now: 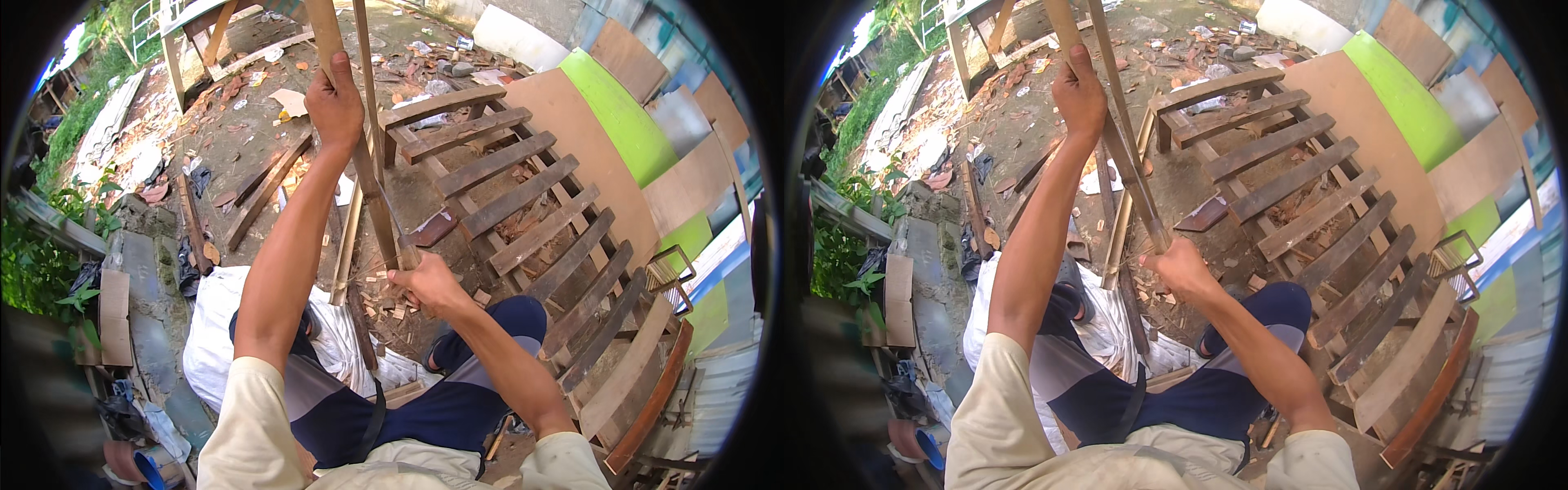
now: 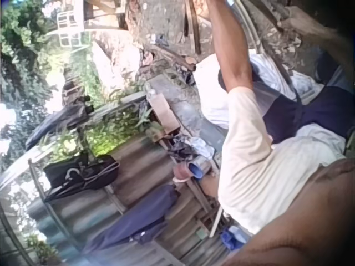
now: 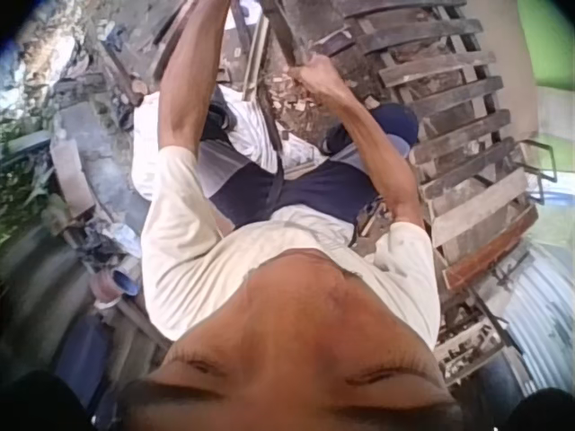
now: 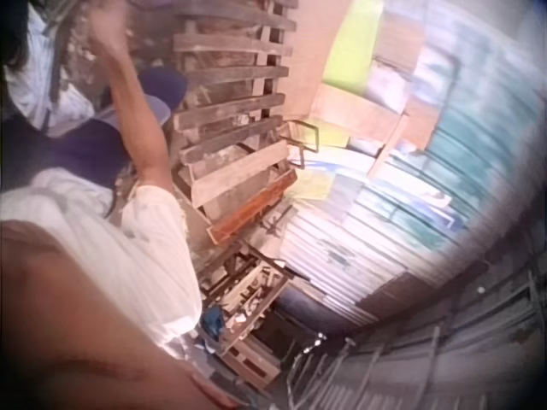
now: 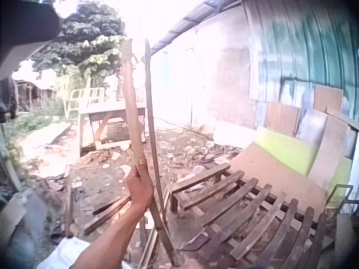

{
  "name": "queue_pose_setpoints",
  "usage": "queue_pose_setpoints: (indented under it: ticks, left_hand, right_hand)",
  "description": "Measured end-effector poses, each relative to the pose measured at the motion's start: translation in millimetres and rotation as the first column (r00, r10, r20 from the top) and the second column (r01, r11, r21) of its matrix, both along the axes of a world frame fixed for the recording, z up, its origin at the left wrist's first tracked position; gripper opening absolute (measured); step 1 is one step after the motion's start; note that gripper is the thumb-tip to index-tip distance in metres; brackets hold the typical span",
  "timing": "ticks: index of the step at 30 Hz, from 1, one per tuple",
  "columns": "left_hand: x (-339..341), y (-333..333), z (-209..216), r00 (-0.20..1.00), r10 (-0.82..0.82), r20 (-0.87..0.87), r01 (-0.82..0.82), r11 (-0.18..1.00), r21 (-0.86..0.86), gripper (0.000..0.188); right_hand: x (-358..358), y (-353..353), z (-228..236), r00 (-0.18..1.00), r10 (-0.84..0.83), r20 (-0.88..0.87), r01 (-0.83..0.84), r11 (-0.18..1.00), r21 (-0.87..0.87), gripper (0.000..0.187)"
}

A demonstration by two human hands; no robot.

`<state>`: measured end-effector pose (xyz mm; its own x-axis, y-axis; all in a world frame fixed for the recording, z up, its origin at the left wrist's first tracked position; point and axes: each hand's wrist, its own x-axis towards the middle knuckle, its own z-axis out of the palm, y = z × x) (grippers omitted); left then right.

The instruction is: The person sits on the ground and uses a hammer and metal bar to split a long wooden plank into thinner strips. They repeatedly strike the bar to drive it through the wood, then separate and set aside the resulting pieces.

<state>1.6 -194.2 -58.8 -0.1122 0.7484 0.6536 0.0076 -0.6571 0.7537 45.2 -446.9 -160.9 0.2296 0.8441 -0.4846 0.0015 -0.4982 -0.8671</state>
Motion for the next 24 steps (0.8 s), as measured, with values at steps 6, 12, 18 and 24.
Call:
queue_pose_setpoints:
  ticks: [6,12,18,24]
  left_hand:
    - [-10.6,3.0,-1.1,0.998,-0.048,0.034,0.048,0.999,0.000,0.058]
    - [-18.1,12.7,-13.3,0.993,-0.085,0.076,0.090,0.994,-0.067,0.060]
    - [-38.0,33.1,-19.6,0.992,-0.094,0.080,0.103,0.988,-0.113,0.060]
    - [-19.2,29.0,-26.9,0.999,-0.033,0.034,0.034,0.998,-0.043,0.059]
  right_hand:
    - [-19.1,-2.4,-10.6,0.982,-0.038,-0.183,0.050,0.997,0.062,0.018]
    - [-49.7,-6.1,-46.9,0.437,-0.077,-0.896,0.269,0.962,0.049,0.017]
    - [-60.9,-3.2,-50.1,0.785,-0.166,-0.597,0.247,0.967,0.055,0.014]
    - [-27.6,8.8,-29.2,0.972,-0.115,0.203,0.052,0.954,0.295,0.011]
